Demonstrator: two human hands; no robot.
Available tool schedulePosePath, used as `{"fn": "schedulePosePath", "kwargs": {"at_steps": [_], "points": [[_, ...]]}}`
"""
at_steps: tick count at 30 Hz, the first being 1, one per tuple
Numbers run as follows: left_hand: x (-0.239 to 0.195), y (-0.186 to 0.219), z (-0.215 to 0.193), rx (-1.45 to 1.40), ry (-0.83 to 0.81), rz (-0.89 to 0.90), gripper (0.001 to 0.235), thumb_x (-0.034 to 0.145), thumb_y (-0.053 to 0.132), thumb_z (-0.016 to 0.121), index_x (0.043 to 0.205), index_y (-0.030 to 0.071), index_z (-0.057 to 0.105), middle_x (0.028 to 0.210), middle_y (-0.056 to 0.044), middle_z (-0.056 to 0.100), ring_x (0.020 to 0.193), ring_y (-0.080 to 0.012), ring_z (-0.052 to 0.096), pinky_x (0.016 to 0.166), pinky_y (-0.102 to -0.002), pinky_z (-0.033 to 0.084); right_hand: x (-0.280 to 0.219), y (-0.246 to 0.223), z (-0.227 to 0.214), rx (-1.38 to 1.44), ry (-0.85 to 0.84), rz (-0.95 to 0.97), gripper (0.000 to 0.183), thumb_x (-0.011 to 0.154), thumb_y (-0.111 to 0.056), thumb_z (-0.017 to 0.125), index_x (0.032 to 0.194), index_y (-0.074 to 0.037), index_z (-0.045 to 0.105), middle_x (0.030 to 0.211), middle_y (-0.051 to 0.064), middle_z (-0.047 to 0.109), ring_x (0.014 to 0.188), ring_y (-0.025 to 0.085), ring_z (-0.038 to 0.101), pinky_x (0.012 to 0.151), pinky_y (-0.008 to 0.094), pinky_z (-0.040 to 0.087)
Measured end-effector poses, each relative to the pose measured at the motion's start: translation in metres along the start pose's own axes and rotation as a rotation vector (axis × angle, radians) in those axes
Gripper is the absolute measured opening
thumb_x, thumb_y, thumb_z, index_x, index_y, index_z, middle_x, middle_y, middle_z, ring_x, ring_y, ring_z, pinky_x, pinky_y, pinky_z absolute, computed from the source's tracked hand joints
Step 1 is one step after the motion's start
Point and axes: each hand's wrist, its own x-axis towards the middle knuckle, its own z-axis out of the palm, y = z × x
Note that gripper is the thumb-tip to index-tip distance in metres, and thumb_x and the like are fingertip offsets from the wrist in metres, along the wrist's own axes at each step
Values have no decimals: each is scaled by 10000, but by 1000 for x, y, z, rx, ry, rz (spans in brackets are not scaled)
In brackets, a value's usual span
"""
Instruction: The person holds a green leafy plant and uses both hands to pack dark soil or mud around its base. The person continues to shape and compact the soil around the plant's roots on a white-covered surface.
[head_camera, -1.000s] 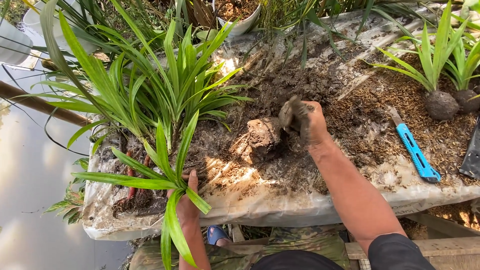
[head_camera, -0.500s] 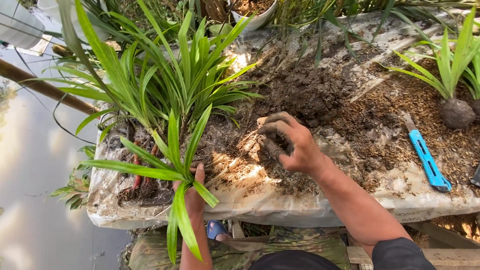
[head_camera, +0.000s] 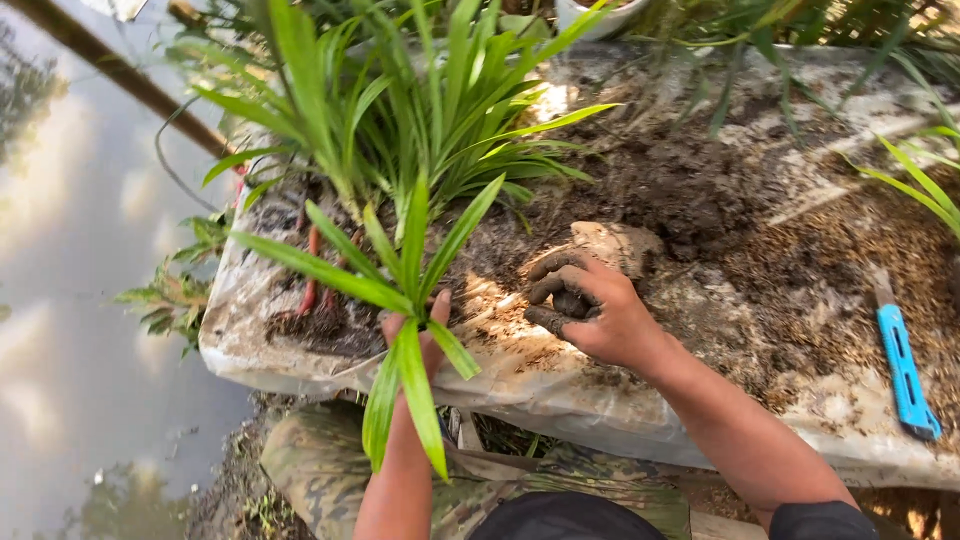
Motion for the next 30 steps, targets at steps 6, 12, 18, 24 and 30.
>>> {"fn": "schedulePosePath", "kwargs": {"at_steps": [6,12,18,24,30], "points": [[13,73,-9,-73,-23,18,239,893,84,966,846,-56,778,694,-259,724,649,-392,749,690,-543,591,-9,19,29,51,-243,116,239,836,69,851,1050,-34,818,1028,177,782,953,332,784,825,504,662],[8,95,-8,-86,-12,-19,253,881,129,987,819,-13,786,687,-202,754,639,-347,773,646,-471,605,-21,70,34,128,-258,103,130,845,88,726,844,-20,799,786,130,713,678,264,641,637,402,554],[19,40,-16,236,-184,349,154,881,-22,892,1024,-6,838,684,-247,722,653,-449,749,582,-446,398,-28,75,27,132,-116,54,393,953,-140,802,590,-118,652,578,26,568,529,158,473,521,295,439],[11,53,-15,-20,-76,42,277,936,115,943,830,-53,749,666,-229,717,629,-382,750,644,-487,606,-13,49,0,590,-60,344,414,1036,-363,724,1191,19,764,834,135,716,738,241,688,656,380,614],[13,50,-18,17,-85,39,303,939,141,954,808,-37,747,659,-226,721,660,-387,775,672,-463,619,8,-2,-17,616,8,779,532,774,8,916,1277,56,748,1052,230,766,947,367,751,895,507,667]]}}
